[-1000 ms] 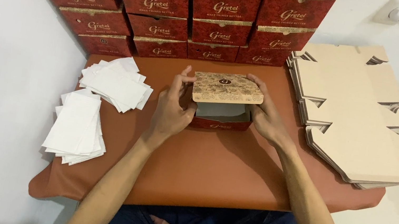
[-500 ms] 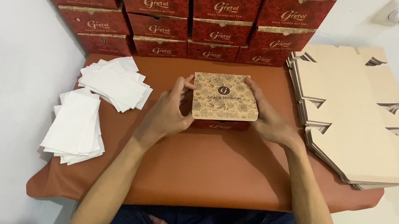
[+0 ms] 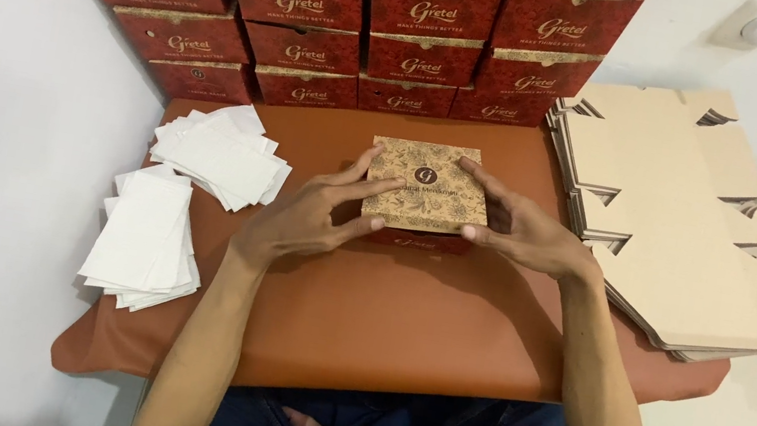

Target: The person folds a flat cardboard piece into a small box, inserts a white paper, and closes the lid. The person handles the cardboard box and white paper by hand.

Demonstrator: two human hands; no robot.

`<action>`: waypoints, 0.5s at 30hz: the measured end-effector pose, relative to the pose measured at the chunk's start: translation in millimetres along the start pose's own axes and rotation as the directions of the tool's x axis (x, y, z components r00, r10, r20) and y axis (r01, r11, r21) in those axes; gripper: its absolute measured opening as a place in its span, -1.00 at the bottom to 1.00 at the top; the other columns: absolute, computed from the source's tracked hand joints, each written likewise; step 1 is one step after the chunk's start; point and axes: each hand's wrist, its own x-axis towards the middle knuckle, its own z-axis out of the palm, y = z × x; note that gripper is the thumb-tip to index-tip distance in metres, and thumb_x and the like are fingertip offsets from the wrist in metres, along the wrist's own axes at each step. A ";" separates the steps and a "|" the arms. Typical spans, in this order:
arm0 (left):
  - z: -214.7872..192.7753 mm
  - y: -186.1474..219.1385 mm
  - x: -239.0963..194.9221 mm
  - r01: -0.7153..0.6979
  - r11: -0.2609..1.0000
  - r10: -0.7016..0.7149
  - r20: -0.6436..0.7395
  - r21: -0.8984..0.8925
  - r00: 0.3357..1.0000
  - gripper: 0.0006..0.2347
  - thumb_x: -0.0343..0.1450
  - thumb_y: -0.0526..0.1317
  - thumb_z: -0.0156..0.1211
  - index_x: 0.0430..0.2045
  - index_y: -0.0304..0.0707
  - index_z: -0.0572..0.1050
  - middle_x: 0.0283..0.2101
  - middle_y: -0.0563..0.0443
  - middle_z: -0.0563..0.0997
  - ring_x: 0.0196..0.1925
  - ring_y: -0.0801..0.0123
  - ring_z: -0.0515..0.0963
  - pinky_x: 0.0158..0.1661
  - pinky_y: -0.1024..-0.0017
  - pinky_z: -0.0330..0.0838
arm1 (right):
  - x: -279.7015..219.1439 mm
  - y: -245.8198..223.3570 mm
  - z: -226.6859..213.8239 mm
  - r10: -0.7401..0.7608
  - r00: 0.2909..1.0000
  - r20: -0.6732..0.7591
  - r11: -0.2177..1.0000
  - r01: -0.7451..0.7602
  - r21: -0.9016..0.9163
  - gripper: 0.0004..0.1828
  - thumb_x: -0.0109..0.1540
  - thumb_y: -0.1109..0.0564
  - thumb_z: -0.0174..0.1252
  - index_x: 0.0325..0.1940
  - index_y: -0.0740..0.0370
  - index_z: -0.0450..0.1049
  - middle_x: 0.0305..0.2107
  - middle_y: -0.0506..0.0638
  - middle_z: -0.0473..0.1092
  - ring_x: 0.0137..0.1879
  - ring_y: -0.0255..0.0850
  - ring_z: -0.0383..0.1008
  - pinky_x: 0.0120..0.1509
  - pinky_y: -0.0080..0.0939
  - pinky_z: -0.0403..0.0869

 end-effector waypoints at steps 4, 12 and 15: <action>-1.6 -4.2 -0.9 0.033 0.999 -0.034 0.027 0.019 0.999 -0.51 0.58 0.08 0.05 0.42 -0.01 0.38 0.63 -0.52 -0.07 0.50 -0.68 0.10 0.36 -0.54 0.09 | -2.4 -7.8 2.0 0.009 1.000 -0.006 0.998 -0.009 -0.055 0.06 0.27 0.13 0.31 0.73 0.19 -0.14 0.62 0.40 -0.20 0.70 0.37 -0.39 0.67 0.47 -0.24; 2.1 -10.5 2.7 0.073 0.995 -0.077 0.052 0.069 0.996 -0.52 0.56 0.12 0.12 0.41 0.18 0.40 0.66 -0.26 -0.05 0.55 -0.46 0.12 0.41 -0.38 0.15 | -3.2 -12.3 3.0 0.044 0.999 0.000 0.999 -0.044 -0.024 0.08 0.28 0.11 0.30 0.74 0.16 -0.19 0.62 0.42 -0.28 0.69 0.38 -0.49 0.67 0.46 -0.27; 2.7 -12.2 3.1 0.094 0.992 -0.099 0.061 0.080 0.993 -0.51 0.54 0.14 0.12 0.42 0.24 0.39 0.67 -0.20 -0.06 0.56 -0.42 0.12 0.42 -0.37 0.14 | -2.4 -16.3 1.0 0.057 0.998 0.016 0.998 -0.056 -0.025 0.10 0.28 0.10 0.31 0.74 0.16 -0.22 0.60 0.50 -0.36 0.67 0.43 -0.47 0.67 0.46 -0.22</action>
